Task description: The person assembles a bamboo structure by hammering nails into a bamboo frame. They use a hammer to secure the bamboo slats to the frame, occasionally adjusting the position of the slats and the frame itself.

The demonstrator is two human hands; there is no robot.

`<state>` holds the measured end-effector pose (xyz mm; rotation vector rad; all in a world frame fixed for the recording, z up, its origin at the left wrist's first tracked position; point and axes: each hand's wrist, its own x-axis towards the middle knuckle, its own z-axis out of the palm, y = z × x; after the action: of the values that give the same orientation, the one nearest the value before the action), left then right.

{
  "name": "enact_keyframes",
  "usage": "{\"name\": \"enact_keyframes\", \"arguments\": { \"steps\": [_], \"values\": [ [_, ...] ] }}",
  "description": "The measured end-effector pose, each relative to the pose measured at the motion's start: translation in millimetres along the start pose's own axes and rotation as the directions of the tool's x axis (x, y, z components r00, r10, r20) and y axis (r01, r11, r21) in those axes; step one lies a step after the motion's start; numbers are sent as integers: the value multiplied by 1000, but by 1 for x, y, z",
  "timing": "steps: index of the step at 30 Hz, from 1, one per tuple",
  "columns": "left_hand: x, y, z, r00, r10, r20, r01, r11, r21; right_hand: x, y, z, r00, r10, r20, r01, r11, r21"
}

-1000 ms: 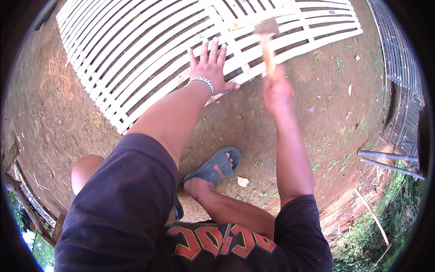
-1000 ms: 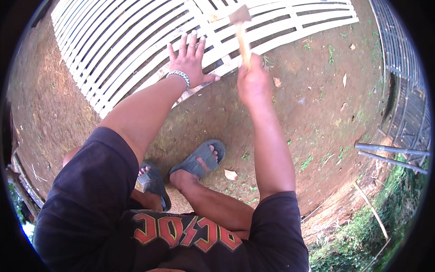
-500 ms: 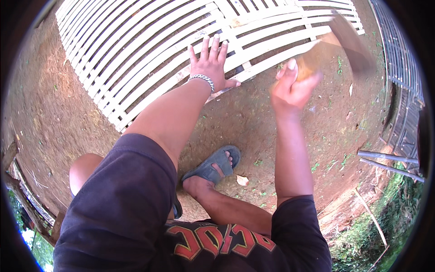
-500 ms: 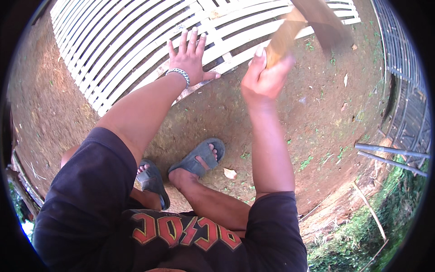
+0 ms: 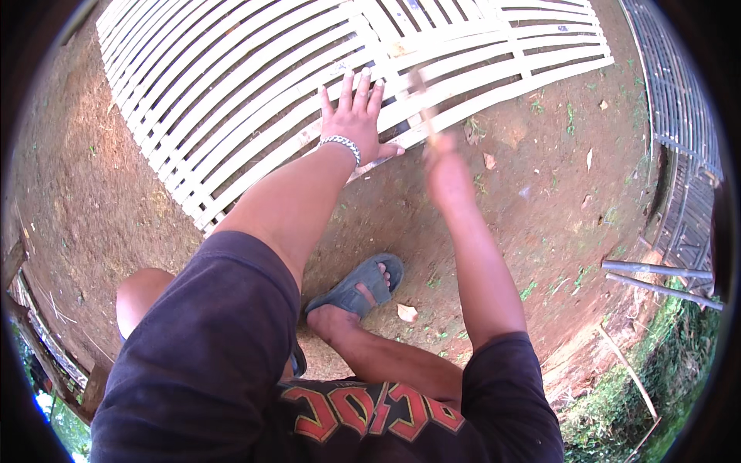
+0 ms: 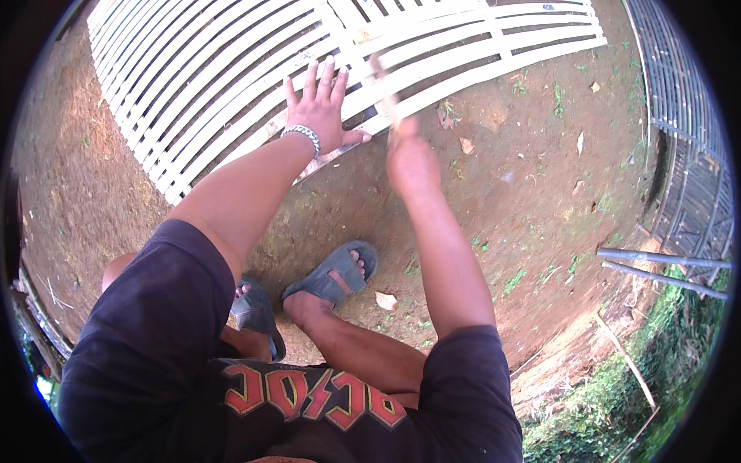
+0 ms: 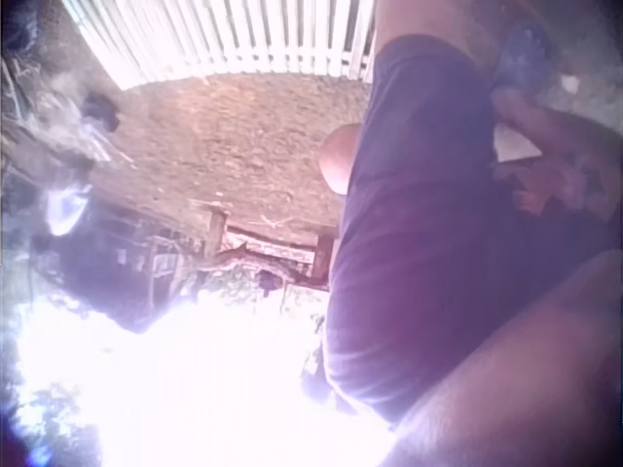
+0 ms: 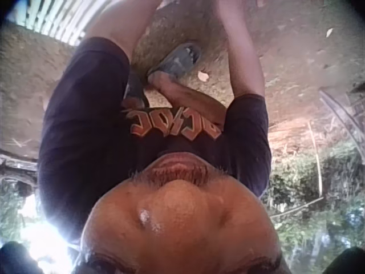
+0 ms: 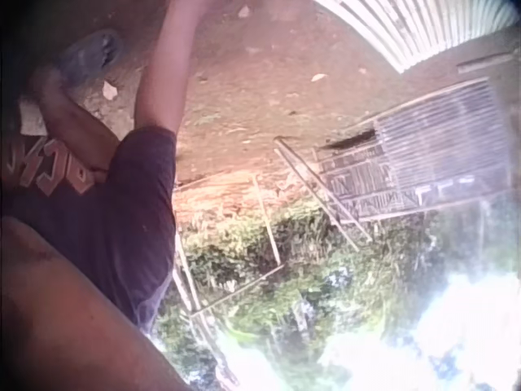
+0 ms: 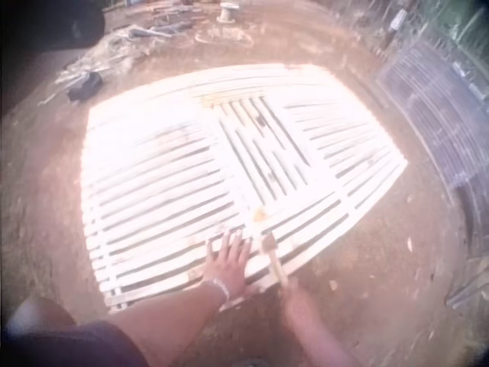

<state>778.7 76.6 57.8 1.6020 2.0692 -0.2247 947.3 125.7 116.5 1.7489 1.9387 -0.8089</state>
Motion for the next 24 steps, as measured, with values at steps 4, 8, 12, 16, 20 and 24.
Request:
{"name": "enact_keyframes", "arguments": {
  "steps": [4, 8, 12, 16, 20, 24],
  "values": [
    [-1, -3, 2, 1000, -1, -30, 0, 1000, -19, -13, 7, -7, 985, -173, -24, 174, 984, 37],
    [-1, -3, 3, 999, -8, -40, 7, 1000, -19, -20, -11, -14, 947, -216, -238, 295, 878, 378],
    [1, -2, 0, 999, -2, -41, 0, 999, -32, 4, 4, 4, 864, -342, -369, 401, 911, 94],
    [-2, -6, 3, 999, -12, -41, 10, 999, -40, -25, -33, -23, 866, -203, -458, 417, 798, 436],
    [0, -1, 1, 999, 9, -48, -11, 999, -43, 3, -12, -8, 724, -347, -597, 619, 708, 340],
    [-2, -6, -1, 1000, -1, -15, 1, 999, -43, 12, -7, -10, 936, -303, -180, 254, 934, -251]
  ]
}}
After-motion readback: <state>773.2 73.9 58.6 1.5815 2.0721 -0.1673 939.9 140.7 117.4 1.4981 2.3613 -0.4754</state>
